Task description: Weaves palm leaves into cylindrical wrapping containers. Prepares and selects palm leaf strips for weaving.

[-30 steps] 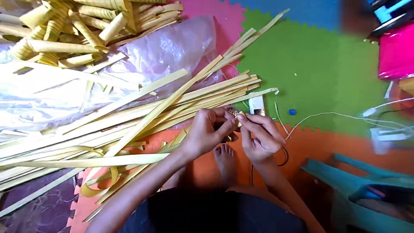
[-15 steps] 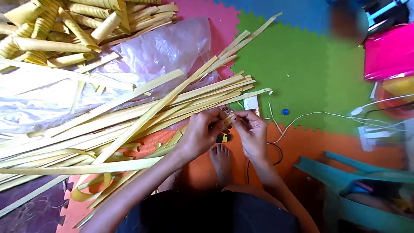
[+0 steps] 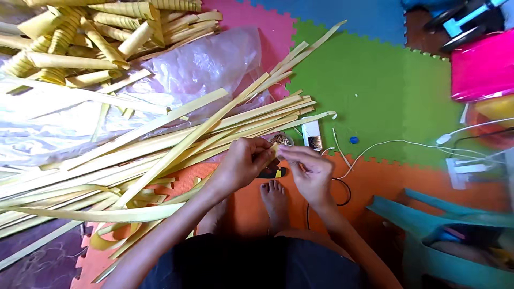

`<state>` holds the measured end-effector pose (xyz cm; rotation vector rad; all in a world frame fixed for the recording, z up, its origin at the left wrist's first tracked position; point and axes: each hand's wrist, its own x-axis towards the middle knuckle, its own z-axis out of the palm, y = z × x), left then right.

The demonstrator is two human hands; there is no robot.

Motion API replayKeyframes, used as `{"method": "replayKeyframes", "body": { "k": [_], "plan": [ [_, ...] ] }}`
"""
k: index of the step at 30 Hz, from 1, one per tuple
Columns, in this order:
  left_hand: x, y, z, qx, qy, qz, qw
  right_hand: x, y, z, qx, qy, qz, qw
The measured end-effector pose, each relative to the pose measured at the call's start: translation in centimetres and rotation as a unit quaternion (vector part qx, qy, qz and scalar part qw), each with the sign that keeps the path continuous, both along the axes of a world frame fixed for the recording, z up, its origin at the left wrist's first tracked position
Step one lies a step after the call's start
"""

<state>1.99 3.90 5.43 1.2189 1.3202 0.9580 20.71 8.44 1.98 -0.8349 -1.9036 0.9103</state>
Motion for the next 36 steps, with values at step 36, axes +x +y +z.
{"method": "replayKeyframes", "body": {
  "k": [36],
  "plan": [
    [1.3,0.2,-1.0,0.118,0.165,0.008,0.979,-0.2,0.4,0.3,-0.153,0.07,-0.023,0.985]
  ]
}}
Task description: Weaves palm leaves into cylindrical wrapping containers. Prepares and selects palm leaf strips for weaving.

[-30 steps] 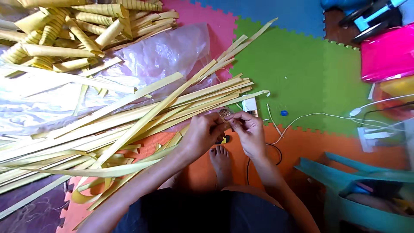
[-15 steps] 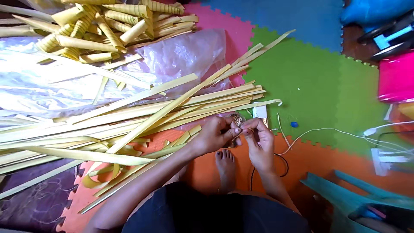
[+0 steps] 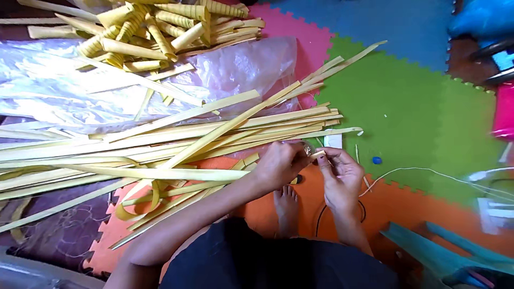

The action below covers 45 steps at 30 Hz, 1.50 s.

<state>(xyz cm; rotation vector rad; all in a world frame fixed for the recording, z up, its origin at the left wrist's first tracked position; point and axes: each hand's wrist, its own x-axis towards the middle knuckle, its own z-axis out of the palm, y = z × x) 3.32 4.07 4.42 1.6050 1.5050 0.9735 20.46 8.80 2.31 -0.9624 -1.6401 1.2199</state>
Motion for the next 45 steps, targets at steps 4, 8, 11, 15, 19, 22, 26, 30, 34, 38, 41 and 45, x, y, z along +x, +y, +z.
{"method": "replayKeyframes", "body": {
  "k": [4,8,11,15,19,22,26,30,34,38,41,45],
  "plan": [
    [-0.1,0.0,0.5,-0.051,-0.098,-0.003,0.994,-0.5,-0.9,0.5,-0.218,0.091,-0.022,0.972],
    [-0.4,0.0,1.1,-0.127,-0.235,-0.023,0.963,-0.4,-1.0,-0.2,-0.012,0.099,-0.066,0.993],
    [-0.3,0.0,2.1,-0.141,-0.294,-0.025,0.945,-0.2,-1.0,0.0,0.236,0.001,-0.086,0.968],
    [-0.1,0.2,3.3,-0.202,-0.347,0.012,0.916,-0.3,-1.1,-0.3,0.351,-0.052,-0.041,0.934],
    [-1.4,-0.3,3.2,-0.197,-0.375,-0.033,0.905,0.4,-1.0,-0.8,0.391,-0.077,0.008,0.917],
    [-1.8,-0.6,2.9,-0.162,-0.331,-0.072,0.927,0.9,-0.8,-0.1,0.329,-0.091,0.007,0.94],
    [-1.3,-0.4,1.7,-0.147,-0.288,-0.058,0.944,0.5,0.0,2.1,0.074,-0.04,0.044,0.995],
    [-0.7,0.1,2.5,-0.222,-0.305,-0.008,0.926,-0.3,-1.1,1.1,0.27,-0.107,-0.04,0.956],
    [-1.7,-0.3,2.4,-0.209,-0.299,-0.045,0.93,0.0,-2.1,0.4,0.339,-0.148,-0.002,0.929],
    [-1.8,-0.3,2.0,-0.162,-0.292,-0.093,0.938,0.5,-0.1,2.5,0.148,-0.082,0.071,0.983],
    [-0.9,-0.2,2.3,-0.143,-0.226,-0.074,0.961,0.4,0.8,3.2,0.048,-0.128,0.102,0.985],
    [-1.1,-0.3,2.2,-0.229,-0.349,-0.104,0.903,0.2,0.5,2.7,0.053,-0.053,0.08,0.994]
  ]
}}
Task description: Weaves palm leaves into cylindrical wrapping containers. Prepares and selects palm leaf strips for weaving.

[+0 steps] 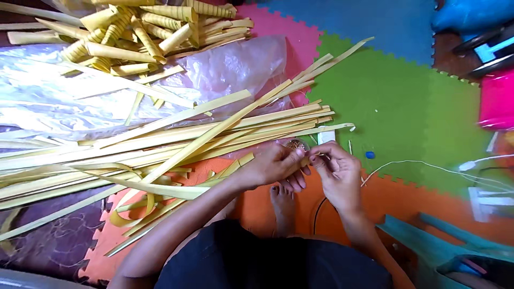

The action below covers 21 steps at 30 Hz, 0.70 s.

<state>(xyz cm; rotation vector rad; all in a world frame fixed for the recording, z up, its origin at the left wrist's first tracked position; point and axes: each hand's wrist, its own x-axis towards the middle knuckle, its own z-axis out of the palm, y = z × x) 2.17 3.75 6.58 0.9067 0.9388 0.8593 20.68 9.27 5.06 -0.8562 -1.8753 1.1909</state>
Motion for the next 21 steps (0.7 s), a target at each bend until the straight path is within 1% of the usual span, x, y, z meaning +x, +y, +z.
{"method": "replayKeyframes", "body": {
  "k": [1,2,3,4,5,7,9,11,12,13,14,15,16,18,19,20,21],
  "plan": [
    [-0.2,-0.1,0.0,-0.033,-0.039,-0.015,0.999,0.1,-0.1,-0.2,0.015,0.03,0.002,0.999],
    [-0.4,-0.2,-0.1,-0.048,-0.049,-0.021,0.997,0.2,-0.2,-0.5,0.023,0.051,0.008,0.998],
    [-0.6,-0.2,-0.1,-0.04,-0.03,-0.024,0.998,0.3,-0.3,-0.7,0.017,0.067,0.014,0.998],
    [-0.7,-0.1,-0.2,-0.009,0.01,-0.016,1.0,0.5,-0.3,-0.8,-0.003,0.078,0.024,0.997],
    [-0.7,-0.1,-0.1,0.035,0.064,-0.001,0.997,0.7,-0.4,-0.9,-0.042,0.091,0.034,0.994],
    [-0.8,0.1,0.2,0.118,0.152,0.017,0.981,0.6,-0.9,-0.5,-0.179,0.142,0.023,0.973],
    [-1.0,0.4,0.7,0.171,0.165,0.013,0.971,0.3,-1.4,0.7,-0.335,0.185,-0.01,0.924],
    [-0.9,0.5,1.0,0.207,0.178,0.012,0.962,0.3,-1.6,1.5,-0.47,0.22,-0.024,0.854],
    [-0.7,0.5,1.1,0.216,0.195,0.022,0.956,0.3,-1.7,1.7,-0.52,0.242,-0.019,0.819],
    [-0.5,0.4,1.2,0.217,0.214,0.036,0.952,0.2,-1.8,1.7,-0.555,0.256,-0.007,0.791],
    [-0.3,0.4,1.3,0.213,0.23,0.05,0.948,0.1,-2.0,1.6,-0.571,0.262,0.003,0.778],
    [-0.2,0.4,1.5,0.204,0.238,0.065,0.947,-0.1,-2.3,1.6,-0.564,0.254,0.007,0.786],
    [-0.1,0.3,1.6,0.195,0.241,0.082,0.947,-0.2,-2.5,1.4,-0.533,0.237,0.004,0.812],
    [-0.1,0.2,1.6,0.187,0.25,0.102,0.944,-0.3,-2.7,0.7,-0.432,0.195,-0.009,0.88],
    [-0.2,0.1,1.6,0.183,0.258,0.103,0.943,-0.3,-2.7,0.4,-0.388,0.177,-0.017,0.905],
    [-0.3,0.0,1.6,0.177,0.257,0.094,0.945,-0.3,-2.8,0.4,-0.365,0.17,-0.033,0.915],
    [-0.4,0.0,1.5,0.169,0.246,0.078,0.951,-0.4,-2.8,0.5,-0.364,0.167,-0.042,0.916]
  ]
}}
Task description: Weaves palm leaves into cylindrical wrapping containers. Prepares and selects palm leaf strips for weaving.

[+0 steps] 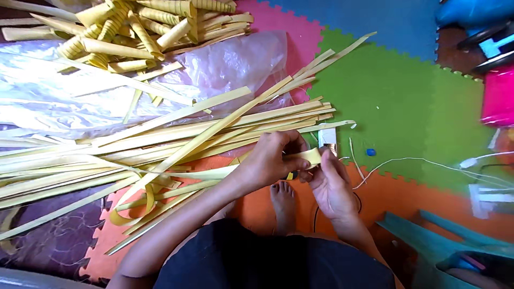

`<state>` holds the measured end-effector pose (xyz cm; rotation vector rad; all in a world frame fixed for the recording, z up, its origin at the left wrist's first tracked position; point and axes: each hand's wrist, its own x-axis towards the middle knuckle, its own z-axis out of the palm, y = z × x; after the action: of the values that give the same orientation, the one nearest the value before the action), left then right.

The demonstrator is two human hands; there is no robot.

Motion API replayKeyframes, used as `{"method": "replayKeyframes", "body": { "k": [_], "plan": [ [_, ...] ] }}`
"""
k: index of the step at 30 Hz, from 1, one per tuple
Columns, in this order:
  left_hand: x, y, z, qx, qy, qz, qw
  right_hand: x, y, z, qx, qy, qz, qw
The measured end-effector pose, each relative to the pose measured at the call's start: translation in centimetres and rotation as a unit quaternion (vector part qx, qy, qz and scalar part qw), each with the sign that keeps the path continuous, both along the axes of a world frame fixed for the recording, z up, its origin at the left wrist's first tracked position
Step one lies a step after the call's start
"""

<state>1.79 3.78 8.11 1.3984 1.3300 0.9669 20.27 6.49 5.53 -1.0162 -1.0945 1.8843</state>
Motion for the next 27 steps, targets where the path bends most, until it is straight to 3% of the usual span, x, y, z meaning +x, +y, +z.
{"method": "replayKeyframes", "body": {
  "k": [3,5,9,12,17,21,23,27],
  "plan": [
    [-0.3,0.2,-0.3,-0.008,-0.031,-0.064,0.997,-0.1,0.0,0.7,-0.113,0.01,-0.017,0.993],
    [0.0,0.2,-0.4,0.017,0.013,-0.052,0.998,0.0,-0.2,0.8,-0.182,0.04,0.001,0.983],
    [0.4,0.2,-0.7,0.039,0.075,-0.003,0.996,-0.1,-0.4,0.1,-0.116,0.0,0.019,0.993],
    [-0.1,0.2,-1.2,0.027,0.053,-0.033,0.998,0.0,-0.5,-0.3,-0.065,-0.005,-0.009,0.998],
    [0.0,0.3,-1.8,0.039,0.028,-0.088,0.995,0.0,-0.8,0.1,-0.215,0.028,-0.028,0.976],
    [0.4,0.5,-1.9,0.066,0.123,-0.038,0.989,0.2,-0.8,-0.5,-0.141,0.002,0.023,0.99],
    [0.2,0.6,-1.8,0.06,0.126,-0.042,0.989,0.1,-0.9,-0.6,-0.104,-0.021,0.003,0.994],
    [-0.3,0.7,-2.1,0.048,0.069,-0.101,0.991,0.2,-0.8,-0.4,-0.229,0.032,-0.024,0.973]
  ]
}}
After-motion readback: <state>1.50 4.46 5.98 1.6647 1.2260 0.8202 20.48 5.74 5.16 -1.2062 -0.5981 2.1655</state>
